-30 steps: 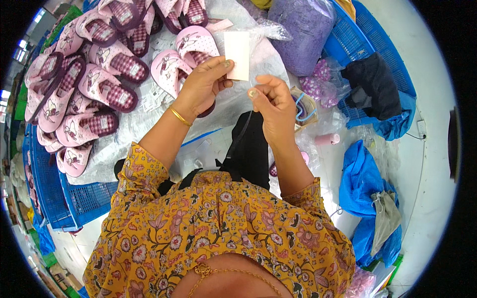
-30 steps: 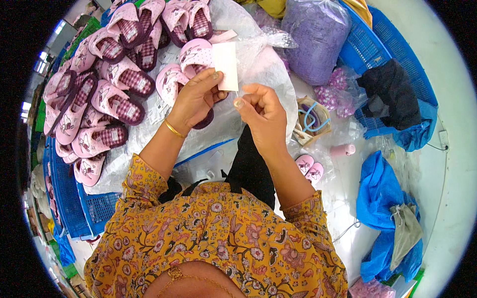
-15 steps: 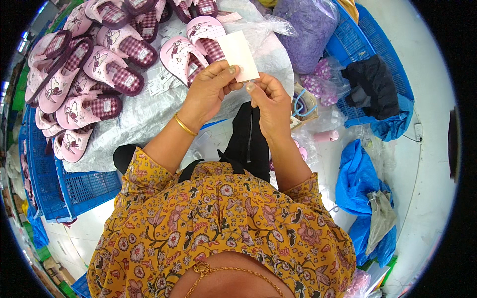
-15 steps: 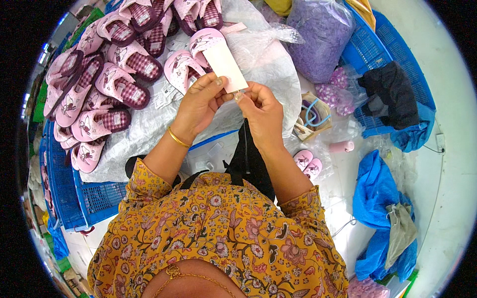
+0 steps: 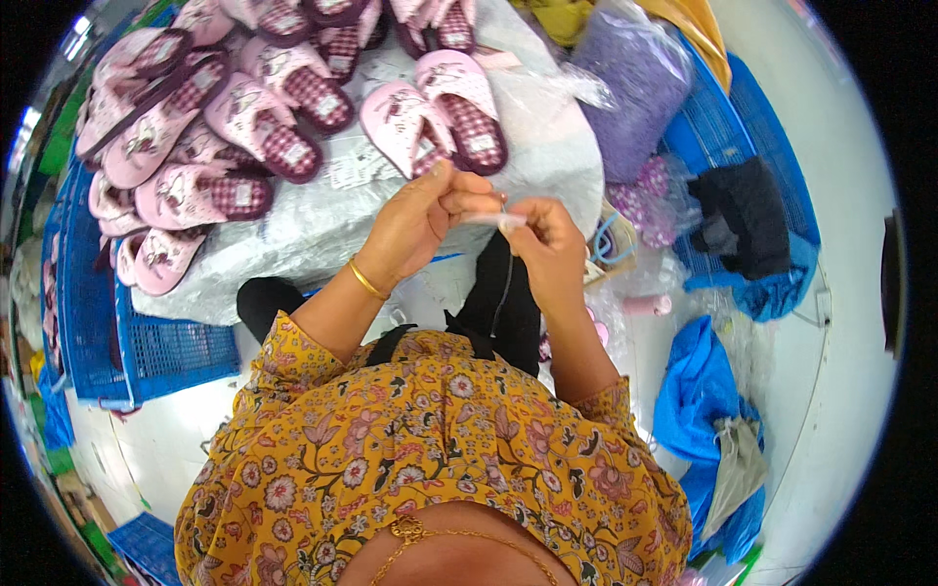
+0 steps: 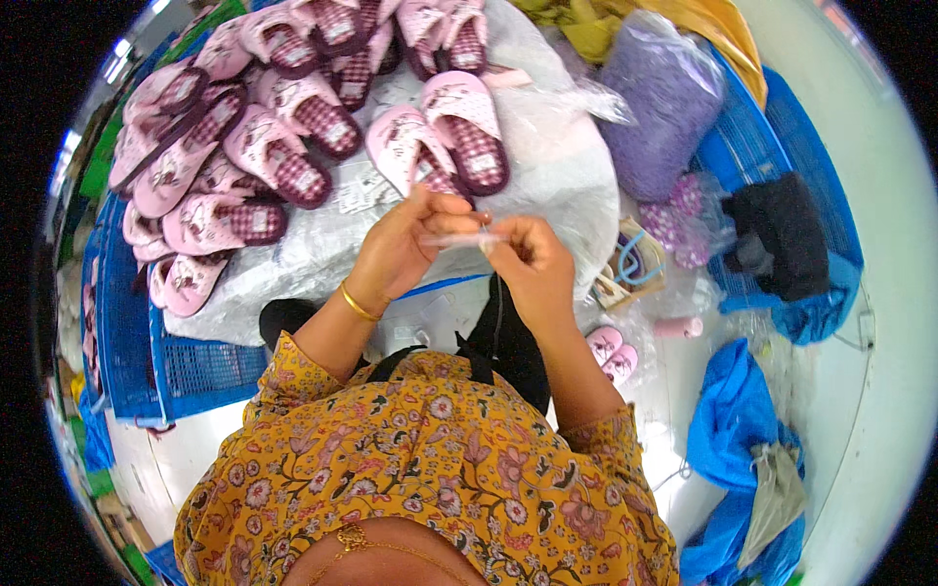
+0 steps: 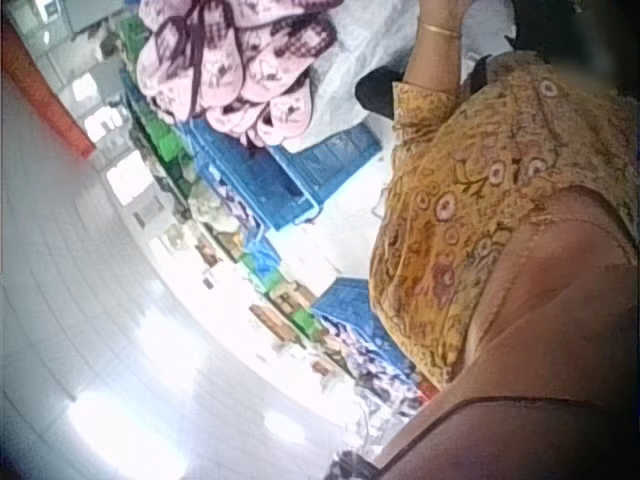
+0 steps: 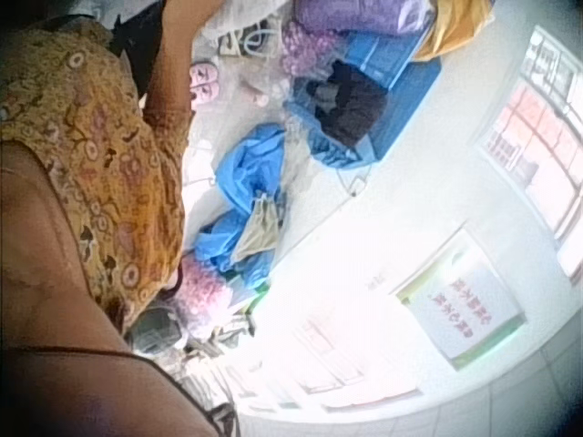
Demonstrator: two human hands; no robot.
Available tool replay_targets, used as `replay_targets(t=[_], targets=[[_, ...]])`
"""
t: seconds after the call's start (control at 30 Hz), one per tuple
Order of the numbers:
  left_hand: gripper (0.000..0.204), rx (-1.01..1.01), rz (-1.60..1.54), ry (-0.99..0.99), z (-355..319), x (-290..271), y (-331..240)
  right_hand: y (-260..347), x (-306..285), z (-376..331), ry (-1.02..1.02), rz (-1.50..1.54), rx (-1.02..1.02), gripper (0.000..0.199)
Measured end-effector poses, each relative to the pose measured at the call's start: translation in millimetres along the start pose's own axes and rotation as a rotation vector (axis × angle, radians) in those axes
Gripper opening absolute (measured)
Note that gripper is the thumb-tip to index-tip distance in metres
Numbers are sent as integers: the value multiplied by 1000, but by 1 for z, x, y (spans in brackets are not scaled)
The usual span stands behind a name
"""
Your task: The person sits on the floor and repeatedly picks up pairs of pink slippers, attaches paper tags to them, and places them into a pile. The person handles the slippers and tags by hand throughout the clip.
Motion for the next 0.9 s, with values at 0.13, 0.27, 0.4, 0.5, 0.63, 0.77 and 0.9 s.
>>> replay_targets(t=[0.13,0.27,0.4,0.5,0.63,0.77,0.9], targets=[[15,-152,400,118,-12,-17,7,-4,12,-10,156,-204,-108,13],[10,-12,666,127,-29,-22,-5,-8,27,-12,257,-298,-47,15],[7,330,1181,10,-44,-27,-25,5,37,-8,383,-375,-216,22],[8,441,1291,-64,-57,-28,-36,-7,23,4,277,-227,-74,26],[7,520,1274,-82,-64,-26,-35,-19,61,-2,373,-231,79,18],[9,476,1226,-144,-69,-45,-30,-36,77,-4,375,-149,251,21],[16,484,1240,-294,-72,-74,-41,-49,77,-3,400,-220,237,23]])
Point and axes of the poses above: each hand's wrist, its own z-axis towards the middle knuckle, its own x-axis out of the palm, y = z × x, the point moved 7 cm from there along z, towards the middle knuckle, and after that the axes turned 6 degrees about z, right-handed, at the moved point
